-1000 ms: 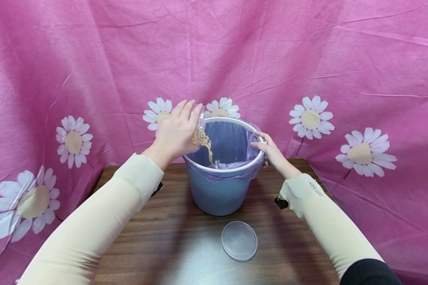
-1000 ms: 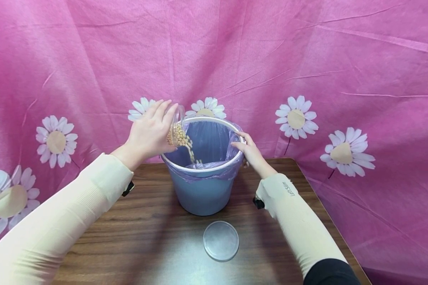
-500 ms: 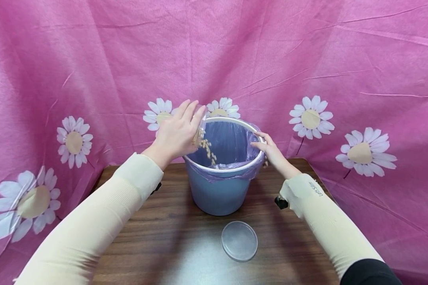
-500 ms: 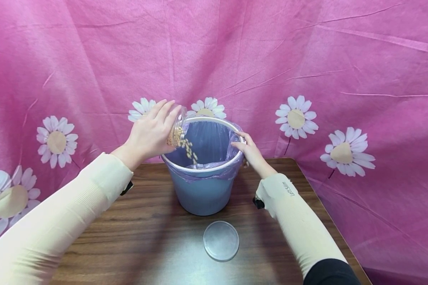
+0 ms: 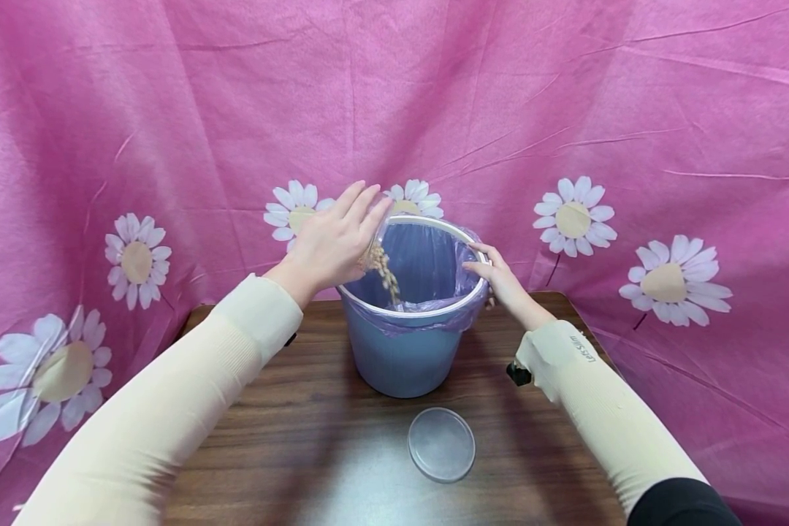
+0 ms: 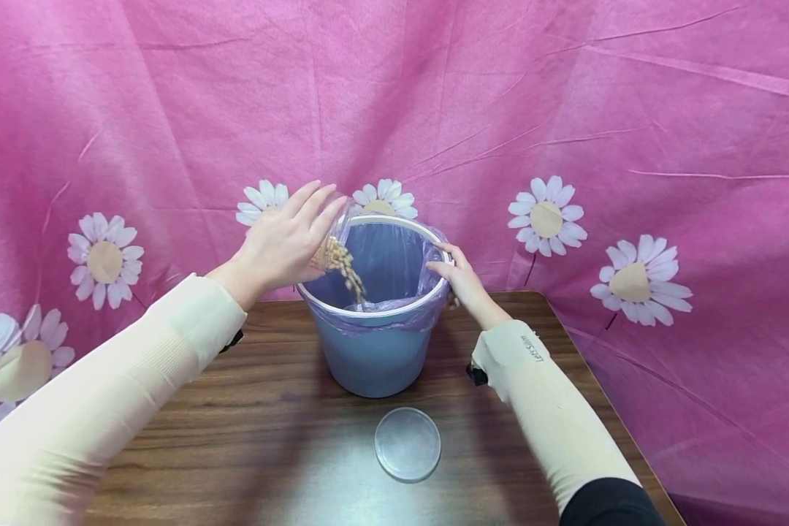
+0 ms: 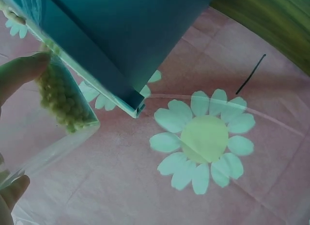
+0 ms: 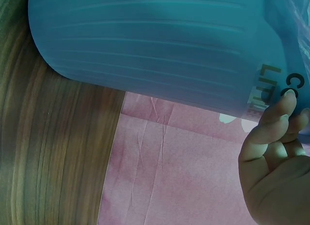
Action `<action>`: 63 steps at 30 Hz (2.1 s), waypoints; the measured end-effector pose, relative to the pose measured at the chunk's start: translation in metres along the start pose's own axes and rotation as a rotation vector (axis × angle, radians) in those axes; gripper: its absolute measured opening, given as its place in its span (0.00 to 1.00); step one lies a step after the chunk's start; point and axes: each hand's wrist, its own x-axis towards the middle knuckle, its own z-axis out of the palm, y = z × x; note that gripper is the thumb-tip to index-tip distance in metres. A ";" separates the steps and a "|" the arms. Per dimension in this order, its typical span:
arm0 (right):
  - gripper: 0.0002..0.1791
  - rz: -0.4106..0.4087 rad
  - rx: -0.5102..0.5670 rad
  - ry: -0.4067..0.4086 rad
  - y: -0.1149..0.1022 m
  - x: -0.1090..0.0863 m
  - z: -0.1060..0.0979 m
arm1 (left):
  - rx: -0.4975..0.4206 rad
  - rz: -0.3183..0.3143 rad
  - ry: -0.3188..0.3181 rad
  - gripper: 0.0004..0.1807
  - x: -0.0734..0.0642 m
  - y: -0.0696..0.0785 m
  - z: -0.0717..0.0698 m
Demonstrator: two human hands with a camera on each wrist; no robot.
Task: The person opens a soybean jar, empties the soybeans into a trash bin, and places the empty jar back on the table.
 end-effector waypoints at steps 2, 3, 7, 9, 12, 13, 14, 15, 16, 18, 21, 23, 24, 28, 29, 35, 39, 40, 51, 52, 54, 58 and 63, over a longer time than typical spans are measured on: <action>0.35 0.000 0.002 -0.001 0.000 0.000 0.000 | 0.002 0.009 -0.007 0.50 0.001 0.000 -0.001; 0.35 0.000 0.001 -0.001 0.000 0.000 0.000 | 0.006 0.014 -0.009 0.49 0.001 0.000 -0.002; 0.35 -0.001 0.007 0.002 -0.001 -0.001 0.000 | 0.010 0.035 0.000 0.48 0.001 0.000 -0.002; 0.35 -0.003 0.006 0.004 0.000 -0.001 0.000 | 0.014 0.046 0.008 0.48 0.001 0.000 -0.002; 0.35 -0.004 0.004 0.005 0.000 -0.001 0.001 | 0.020 0.064 0.031 0.47 0.001 -0.001 -0.001; 0.35 -0.004 0.003 0.005 0.000 0.000 0.000 | 0.023 0.070 0.041 0.46 0.001 -0.001 -0.001; 0.35 -0.005 0.003 0.004 0.000 -0.001 0.001 | 0.025 0.075 0.046 0.45 0.001 -0.001 -0.001; 0.35 -0.004 0.003 0.004 0.000 -0.001 0.001 | 0.026 0.081 0.053 0.44 0.001 -0.001 -0.001; 0.35 -0.004 0.003 0.003 0.000 0.000 0.001 | 0.028 0.084 0.059 0.43 0.001 -0.001 -0.001; 0.35 -0.003 0.005 0.001 0.000 -0.001 0.001 | 0.028 0.091 0.071 0.40 0.000 -0.001 0.001; 0.35 -0.004 0.005 0.001 -0.001 -0.001 0.000 | 0.026 0.102 0.084 0.39 -0.001 -0.001 0.002; 0.35 -0.004 0.005 -0.001 -0.001 -0.002 0.000 | 0.029 0.114 0.099 0.38 -0.002 -0.002 0.003; 0.35 -0.004 0.004 -0.002 -0.002 -0.003 0.000 | 0.030 0.120 0.109 0.37 -0.003 -0.002 0.004; 0.35 -0.004 0.000 -0.005 -0.002 -0.003 0.000 | 0.028 0.145 0.150 0.33 -0.004 -0.002 0.008; 0.35 -0.003 -0.001 -0.005 0.000 -0.002 0.000 | 0.026 0.152 0.160 0.32 -0.004 -0.002 0.009; 0.37 -0.008 -0.001 0.007 0.026 0.021 -0.005 | 0.033 0.208 0.207 0.26 -0.004 -0.001 0.012; 0.37 -0.025 -0.007 0.024 0.035 0.027 -0.005 | 0.057 0.232 0.187 0.26 -0.005 -0.001 0.014; 0.37 -0.026 -0.008 0.026 0.035 0.027 -0.005 | 0.062 0.234 0.176 0.26 -0.006 -0.001 0.015; 0.37 -0.028 -0.004 0.023 0.035 0.027 -0.004 | 0.077 0.233 0.119 0.27 -0.005 0.001 0.015; 0.37 -0.025 -0.001 0.021 0.035 0.027 -0.005 | 0.075 0.223 0.123 0.27 -0.005 0.000 0.015; 0.37 -0.016 0.002 0.014 0.033 0.026 -0.005 | 0.065 0.207 0.128 0.27 -0.004 0.001 0.015; 0.36 0.005 0.019 -0.002 0.024 0.019 -0.005 | 0.064 0.222 0.136 0.28 -0.005 0.002 0.016; 0.36 0.002 0.017 -0.006 0.004 0.004 -0.002 | 0.124 0.298 0.152 0.26 -0.006 0.008 0.018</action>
